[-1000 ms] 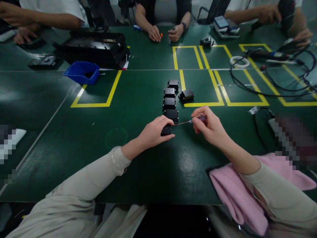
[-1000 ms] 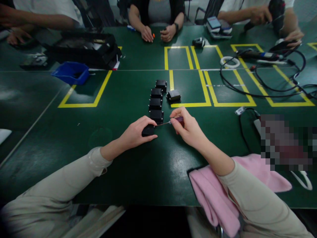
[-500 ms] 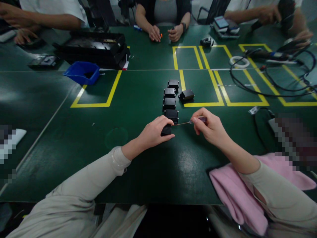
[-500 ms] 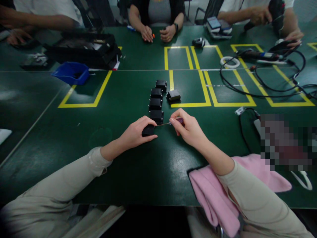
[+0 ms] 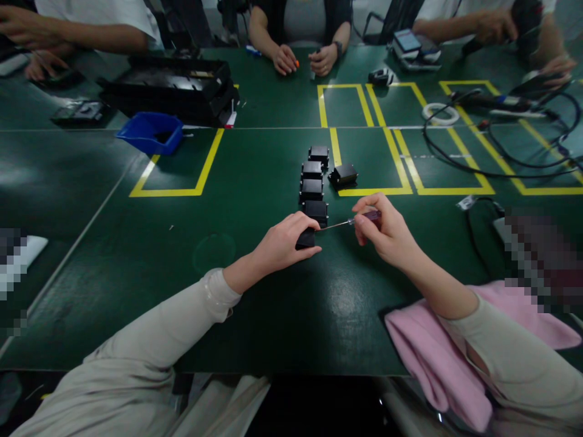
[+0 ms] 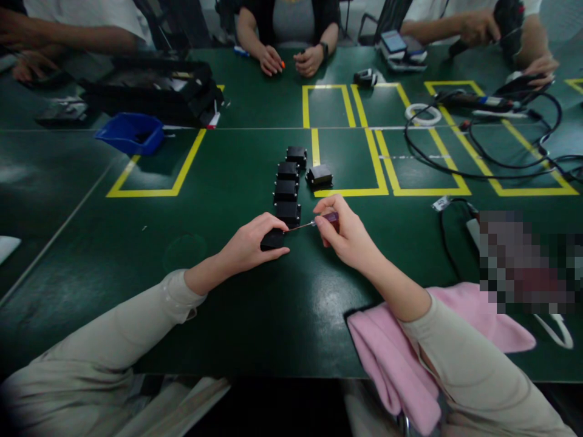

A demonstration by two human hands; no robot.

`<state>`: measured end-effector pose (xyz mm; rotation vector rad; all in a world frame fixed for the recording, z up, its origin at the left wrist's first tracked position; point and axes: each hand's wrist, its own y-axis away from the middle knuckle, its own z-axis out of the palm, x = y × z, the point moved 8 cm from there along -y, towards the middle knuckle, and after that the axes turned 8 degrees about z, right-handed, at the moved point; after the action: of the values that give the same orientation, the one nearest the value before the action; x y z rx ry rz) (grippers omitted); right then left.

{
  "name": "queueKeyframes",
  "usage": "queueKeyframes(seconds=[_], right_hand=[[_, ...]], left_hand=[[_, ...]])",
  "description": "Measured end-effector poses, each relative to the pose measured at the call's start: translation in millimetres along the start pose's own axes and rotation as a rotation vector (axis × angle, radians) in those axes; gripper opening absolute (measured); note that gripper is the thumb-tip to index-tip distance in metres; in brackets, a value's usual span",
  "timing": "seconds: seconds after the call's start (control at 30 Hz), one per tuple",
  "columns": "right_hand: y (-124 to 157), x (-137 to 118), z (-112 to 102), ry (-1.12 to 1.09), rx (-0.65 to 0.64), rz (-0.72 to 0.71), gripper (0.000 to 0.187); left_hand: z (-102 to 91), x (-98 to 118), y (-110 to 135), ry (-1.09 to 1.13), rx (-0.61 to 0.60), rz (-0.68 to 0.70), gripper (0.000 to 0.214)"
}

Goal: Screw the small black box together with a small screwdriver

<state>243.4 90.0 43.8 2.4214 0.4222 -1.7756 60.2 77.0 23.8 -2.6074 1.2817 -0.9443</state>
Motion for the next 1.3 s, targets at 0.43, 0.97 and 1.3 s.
queueKeyframes(seconds=[0.43, 0.97, 1.3], right_hand=[[-0.7, 0.1, -0.4, 0.005, 0.010, -0.008, 0.020], [0.9, -4.4, 1.2, 0.025, -0.011, -0.034, 0.019], [0.7, -2.2, 0.8, -0.003, -0.011, -0.031, 0.019]], left_hand=[[-0.7, 1.6, -0.5, -0.002, 0.014, 0.020, 0.031], [-0.4, 1.4, -0.7, -0.005, 0.007, 0.006, 0.032], [-0.1, -0.2, -0.6, -0.010, 0.001, -0.011, 0.033]])
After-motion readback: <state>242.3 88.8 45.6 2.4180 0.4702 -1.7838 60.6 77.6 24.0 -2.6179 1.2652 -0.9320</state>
